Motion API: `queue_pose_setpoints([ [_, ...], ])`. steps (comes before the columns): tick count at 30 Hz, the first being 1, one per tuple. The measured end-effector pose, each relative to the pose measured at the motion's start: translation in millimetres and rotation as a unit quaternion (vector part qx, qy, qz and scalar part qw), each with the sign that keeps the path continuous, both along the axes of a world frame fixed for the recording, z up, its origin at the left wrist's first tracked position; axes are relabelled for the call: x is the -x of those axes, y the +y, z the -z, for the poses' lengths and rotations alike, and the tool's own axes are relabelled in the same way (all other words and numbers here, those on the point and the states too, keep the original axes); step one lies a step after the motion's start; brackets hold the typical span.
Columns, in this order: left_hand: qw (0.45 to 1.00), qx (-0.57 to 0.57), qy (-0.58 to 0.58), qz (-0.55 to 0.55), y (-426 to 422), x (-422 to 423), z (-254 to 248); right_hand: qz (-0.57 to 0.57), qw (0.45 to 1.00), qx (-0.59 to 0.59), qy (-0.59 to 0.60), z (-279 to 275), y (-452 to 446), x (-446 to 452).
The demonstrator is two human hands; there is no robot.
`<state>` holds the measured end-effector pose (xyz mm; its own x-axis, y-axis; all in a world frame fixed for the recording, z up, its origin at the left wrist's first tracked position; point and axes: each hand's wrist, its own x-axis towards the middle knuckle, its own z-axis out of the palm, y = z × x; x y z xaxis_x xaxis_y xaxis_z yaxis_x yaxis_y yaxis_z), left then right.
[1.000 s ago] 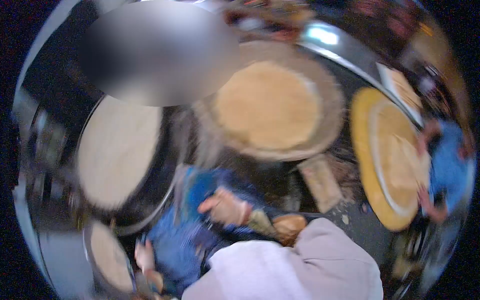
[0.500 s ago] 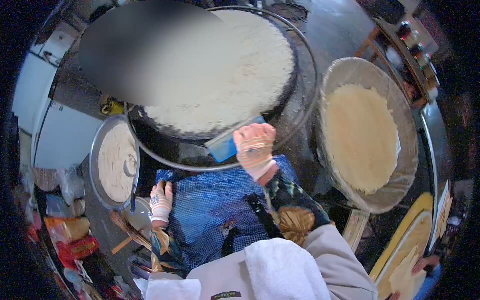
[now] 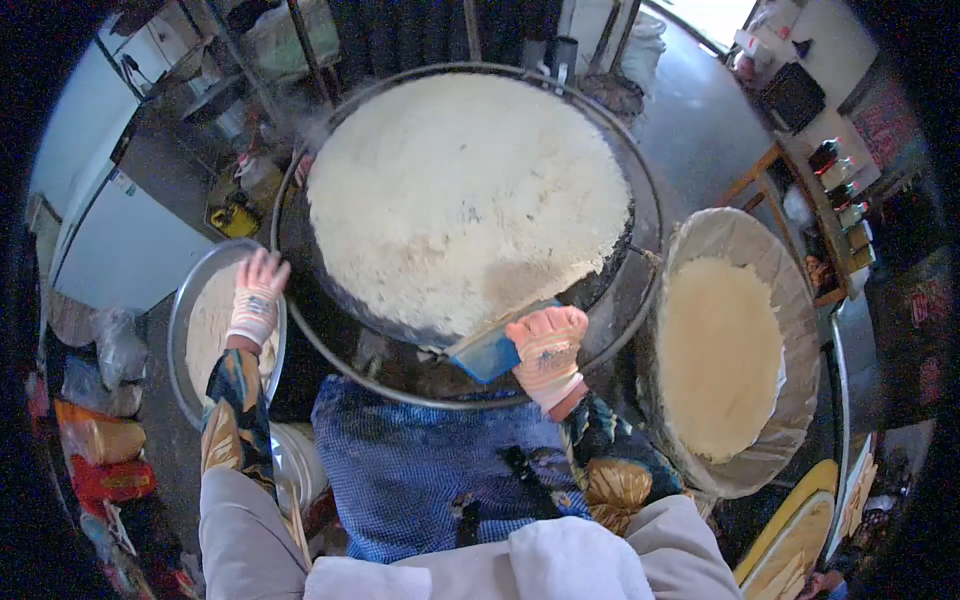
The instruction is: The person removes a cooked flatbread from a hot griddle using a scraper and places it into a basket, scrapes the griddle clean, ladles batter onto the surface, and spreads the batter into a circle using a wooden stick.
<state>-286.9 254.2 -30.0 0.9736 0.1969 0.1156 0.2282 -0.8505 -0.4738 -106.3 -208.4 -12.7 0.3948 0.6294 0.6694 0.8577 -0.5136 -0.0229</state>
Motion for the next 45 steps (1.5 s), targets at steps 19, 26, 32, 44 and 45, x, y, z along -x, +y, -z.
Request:
queue_pose_setpoints([
  [19, 0.816, 0.431, -0.066, 0.379, -465.3, 9.0, -22.6, 0.01, 0.998, -0.057, 0.003, 39.6, 19.1, -1.5],
  [26, 0.882, 0.43, -0.162, 0.109, -333.6, 96.3, 8.0, 0.024, 0.999, -0.032, -0.008, 13.9, 5.7, 9.7],
  [32, 0.886, 0.338, -0.091, -0.303, -295.3, 140.2, 43.4, -0.001, 0.994, -0.053, 0.099, 93.8, 39.8, -22.2],
  [44, 0.882, 0.312, -0.064, -0.346, -290.1, 154.5, 44.7, -0.023, 0.999, -0.03, -0.012, 22.0, 11.1, -0.6],
  [45, 0.881, 0.314, -0.061, -0.349, -291.2, 153.9, 44.3, -0.029, 0.999, -0.026, -0.007, 21.6, 10.6, 0.3],
])
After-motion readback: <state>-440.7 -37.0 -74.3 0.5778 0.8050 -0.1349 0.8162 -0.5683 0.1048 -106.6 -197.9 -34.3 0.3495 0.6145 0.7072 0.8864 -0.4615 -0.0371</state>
